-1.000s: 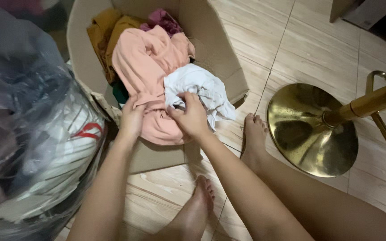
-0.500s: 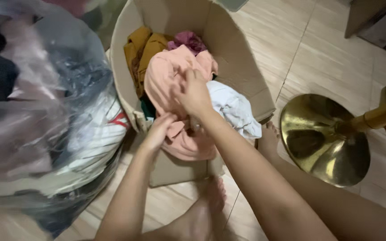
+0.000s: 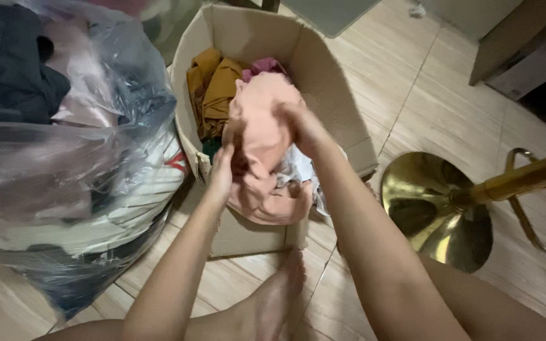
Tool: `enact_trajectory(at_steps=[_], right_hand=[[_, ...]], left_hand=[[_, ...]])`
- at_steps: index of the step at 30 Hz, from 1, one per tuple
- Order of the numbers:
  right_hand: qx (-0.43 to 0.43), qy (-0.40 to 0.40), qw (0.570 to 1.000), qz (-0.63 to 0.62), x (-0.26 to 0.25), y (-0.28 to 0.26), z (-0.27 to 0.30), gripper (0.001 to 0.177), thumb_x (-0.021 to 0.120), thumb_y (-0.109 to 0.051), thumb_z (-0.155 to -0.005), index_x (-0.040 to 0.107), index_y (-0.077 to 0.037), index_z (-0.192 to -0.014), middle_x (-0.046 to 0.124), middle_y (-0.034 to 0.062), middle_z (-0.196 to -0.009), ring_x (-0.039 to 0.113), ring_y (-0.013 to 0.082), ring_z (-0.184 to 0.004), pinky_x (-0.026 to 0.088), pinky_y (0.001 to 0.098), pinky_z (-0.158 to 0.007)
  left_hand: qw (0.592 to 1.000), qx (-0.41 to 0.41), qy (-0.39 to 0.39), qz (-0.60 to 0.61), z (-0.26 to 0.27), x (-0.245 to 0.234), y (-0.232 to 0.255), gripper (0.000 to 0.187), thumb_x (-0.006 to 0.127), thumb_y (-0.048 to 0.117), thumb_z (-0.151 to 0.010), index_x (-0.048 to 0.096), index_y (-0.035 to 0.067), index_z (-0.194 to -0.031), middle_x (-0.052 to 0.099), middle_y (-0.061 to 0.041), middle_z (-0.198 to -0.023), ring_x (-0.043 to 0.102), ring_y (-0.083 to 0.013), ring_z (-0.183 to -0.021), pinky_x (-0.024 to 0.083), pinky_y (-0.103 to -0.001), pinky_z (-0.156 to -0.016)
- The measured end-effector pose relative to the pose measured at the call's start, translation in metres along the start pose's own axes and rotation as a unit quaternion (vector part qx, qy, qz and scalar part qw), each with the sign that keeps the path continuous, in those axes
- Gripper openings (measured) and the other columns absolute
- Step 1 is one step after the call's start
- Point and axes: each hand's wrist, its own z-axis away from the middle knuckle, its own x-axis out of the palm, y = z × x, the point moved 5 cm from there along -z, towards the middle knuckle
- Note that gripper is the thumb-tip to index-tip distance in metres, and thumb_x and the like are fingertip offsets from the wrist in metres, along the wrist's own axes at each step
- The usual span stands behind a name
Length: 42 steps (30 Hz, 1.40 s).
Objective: The person sits on the floor and sorts clothes from a cardboard box into a clear plastic bag. They handle several items including a grey shirt, a peach-colored top, a mustard-colored shirt, a green shirt, and a blue Spider-Man towel, placing them into the bag before moving the bag to a nearby shelf.
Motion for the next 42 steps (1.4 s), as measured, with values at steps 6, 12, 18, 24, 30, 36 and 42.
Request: enact_trajectory(at_steps=[6,12,18,24,30,36,42], right_hand=[[-0.081,-0.025,0.986,-0.145,0.025,-0.071,0.049,0.027,0.067,-0.015,-0.084,0.066,-0.002,-0.107,0.067,0.0037,-0.100,0.062,0.0166,-0.099,0.053,0.0320,-0.094],[-0.144,-0.171,0.975,-0.012,0.082,-0.172,0.063,0.040,0.058,0.000,-0.077,0.066,0.003,-0.117,0.069,0.0106,-0.093,0.066,0.0178,-0.076,0.055,0.0327,-0.063],[-0.183,-0.227,0.922,0.254,0.083,-0.252,0.089,0.035,0.056,0.010,-0.080,0.068,0.006,-0.113,0.072,0.0089,-0.098,0.071,0.0111,-0.079,0.057,0.0246,-0.066],[-0.212,-0.176,0.937,0.216,0.055,-0.251,0.111,0.029,0.054,0.013,-0.079,0.072,0.008,-0.102,0.067,0.0075,-0.080,0.058,0.0120,-0.056,0.042,0.0260,-0.045],[-0.165,-0.182,0.962,0.120,0.030,-0.237,0.109,0.039,0.052,0.016,-0.071,0.069,0.006,-0.105,0.071,0.0094,-0.094,0.070,0.0122,-0.077,0.056,0.0256,-0.063],[-0.062,-0.116,0.976,0.174,-0.087,-0.237,0.101,0.035,0.051,0.015,-0.072,0.063,0.007,-0.104,0.064,0.0147,-0.080,0.065,0.0217,-0.063,0.054,0.0333,-0.056],[0.008,-0.083,0.969,0.233,-0.129,-0.204,0.091,0.040,0.059,0.012,-0.076,0.053,0.009,-0.115,0.059,0.0136,-0.095,0.063,0.0210,-0.080,0.058,0.0346,-0.071]], left_hand=[[0.952,0.179,0.036,-0.245,-0.013,0.038,0.131,0.052,0.037,0.038,-0.108,0.051,0.009,-0.148,0.045,-0.018,-0.144,0.041,-0.0291,-0.139,0.029,-0.043,-0.120],[0.998,0.006,-0.024,-0.059,-0.006,0.035,0.219,0.057,0.046,0.046,-0.103,0.047,0.005,-0.143,0.062,-0.018,-0.133,0.060,-0.0345,-0.122,0.048,-0.050,-0.109],[0.951,-0.227,-0.150,-0.149,0.045,0.053,0.237,0.087,0.023,0.073,-0.095,0.031,0.018,-0.161,0.038,-0.006,-0.163,0.039,-0.0228,-0.144,0.031,-0.042,-0.114],[0.948,-0.240,-0.202,-0.054,0.061,0.086,0.190,0.082,0.034,0.067,-0.094,0.035,0.015,-0.157,0.044,-0.008,-0.157,0.046,-0.0236,-0.140,0.038,-0.041,-0.112],[0.953,-0.205,-0.202,0.091,0.042,0.119,0.150,0.078,0.046,0.060,-0.094,0.037,0.011,-0.154,0.047,-0.009,-0.154,0.048,-0.0238,-0.138,0.041,-0.040,-0.112],[0.974,-0.018,-0.141,0.176,-0.029,0.131,0.206,0.075,0.057,0.052,-0.094,0.039,0.008,-0.151,0.049,-0.010,-0.150,0.050,-0.0239,-0.136,0.044,-0.039,-0.112],[0.986,0.132,-0.061,-0.081,-0.043,0.128,0.256,0.077,0.070,0.044,-0.091,0.038,0.003,-0.148,0.051,-0.012,-0.148,0.052,-0.0226,-0.135,0.046,-0.036,-0.111]])
